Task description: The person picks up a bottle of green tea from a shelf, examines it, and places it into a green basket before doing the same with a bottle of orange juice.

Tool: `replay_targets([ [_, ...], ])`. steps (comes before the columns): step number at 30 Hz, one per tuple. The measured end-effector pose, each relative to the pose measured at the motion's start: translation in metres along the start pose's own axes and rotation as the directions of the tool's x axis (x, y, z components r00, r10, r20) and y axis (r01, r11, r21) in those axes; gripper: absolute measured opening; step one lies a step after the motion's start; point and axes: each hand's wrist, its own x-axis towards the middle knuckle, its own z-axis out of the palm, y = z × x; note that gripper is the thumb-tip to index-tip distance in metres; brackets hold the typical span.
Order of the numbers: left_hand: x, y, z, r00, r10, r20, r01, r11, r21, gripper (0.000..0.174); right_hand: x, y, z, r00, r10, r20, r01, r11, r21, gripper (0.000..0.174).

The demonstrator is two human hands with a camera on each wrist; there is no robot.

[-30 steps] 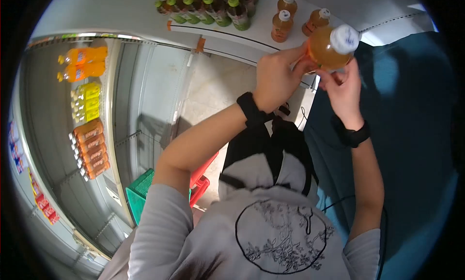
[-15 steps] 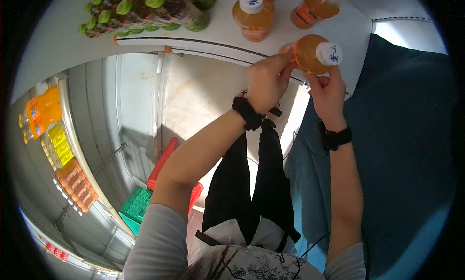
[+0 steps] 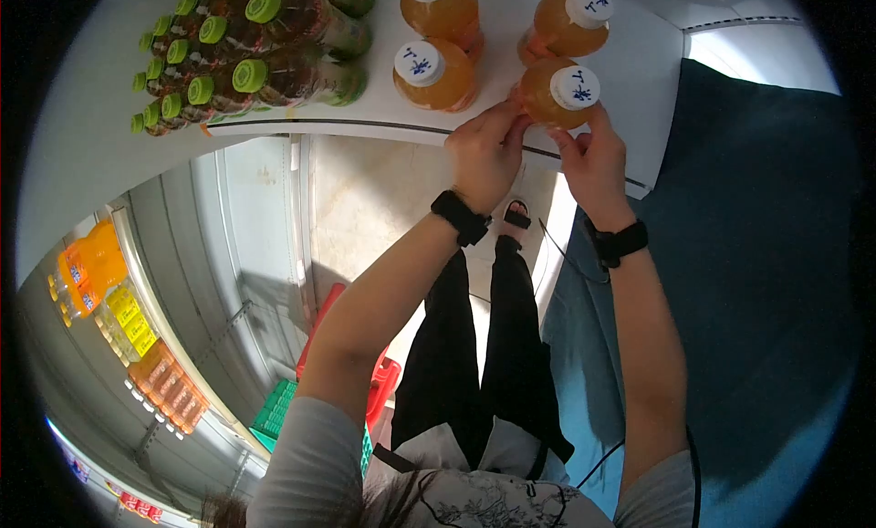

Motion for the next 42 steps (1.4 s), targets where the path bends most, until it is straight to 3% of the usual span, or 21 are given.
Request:
replay_targets([
  [14, -0.002, 0.003, 0.008, 0.997, -0.076, -0.016, 0.077, 0.997, 0.033, 0.019, 0.004, 0.005, -0.002, 0.997, -0.079, -0.002, 0.079, 0.997, 0.000, 0.055],
  [20, -0.006, 0.008, 0.003, 0.998, -0.065, 0.009, 0.064, 0.993, 0.098, 0.030, 0.000, 0.003, -0.005, 0.997, -0.076, 0.026, 0.077, 0.996, -0.053, 0.061],
  [22, -0.012, 0.011, 0.002, 0.982, -0.175, -0.068, 0.177, 0.984, 0.018, 0.038, -0.006, 0.011, -0.004, 0.999, 0.029, 0.021, -0.030, 0.999, 0.043, 0.063],
  [23, -0.016, 0.013, -0.002, 0.980, -0.180, -0.085, 0.182, 0.983, 0.027, 0.038, -0.011, 0.014, -0.003, 0.999, 0.014, 0.034, -0.016, 0.999, 0.046, 0.063],
  [25, -0.030, 0.024, -0.015, 0.919, -0.390, -0.051, 0.386, 0.920, -0.068, 0.042, -0.031, 0.020, -0.007, 0.972, 0.233, -0.030, -0.229, 0.968, 0.101, 0.064],
  [26, -0.040, 0.027, -0.022, 0.916, -0.394, -0.072, 0.390, 0.918, -0.071, 0.042, -0.041, 0.023, -0.010, 0.976, 0.215, -0.021, -0.213, 0.973, 0.094, 0.064],
  [28, -0.063, 0.037, -0.033, 0.899, -0.436, -0.052, 0.432, 0.899, -0.075, 0.041, -0.065, 0.031, -0.018, 0.924, 0.380, 0.038, -0.379, 0.924, -0.046, 0.063],
  [29, -0.074, 0.044, -0.041, 0.876, -0.483, 0.001, 0.482, 0.874, -0.056, 0.042, -0.078, 0.036, -0.021, 0.929, 0.369, 0.044, -0.366, 0.929, -0.063, 0.063],
  [32, -0.106, 0.063, -0.054, 0.883, -0.470, -0.003, 0.468, 0.878, -0.102, 0.041, -0.114, 0.031, -0.023, 0.913, 0.406, 0.038, -0.407, 0.912, 0.050, 0.061],
  [34, -0.110, 0.089, -0.064, 0.871, -0.488, -0.058, 0.474, 0.866, -0.159, 0.036, -0.129, 0.011, -0.027, 0.827, 0.563, -0.003, -0.555, 0.817, 0.155, 0.058],
  [38, -0.097, 0.128, -0.093, 0.808, -0.582, -0.088, 0.551, 0.800, -0.235, 0.010, -0.150, -0.030, -0.032, 0.890, 0.454, -0.027, -0.429, 0.857, 0.286, 0.052],
  [40, -0.086, 0.145, -0.112, 0.840, -0.529, -0.119, 0.489, 0.834, -0.256, 0.010, -0.157, -0.050, -0.043, 0.954, 0.292, -0.068, -0.259, 0.918, 0.299, 0.050],
  [42, -0.075, 0.160, -0.129, 0.869, -0.474, -0.143, 0.425, 0.862, -0.275, 0.011, -0.163, -0.076, -0.059, 0.961, 0.213, -0.175, -0.151, 0.938, 0.312, 0.045],
])
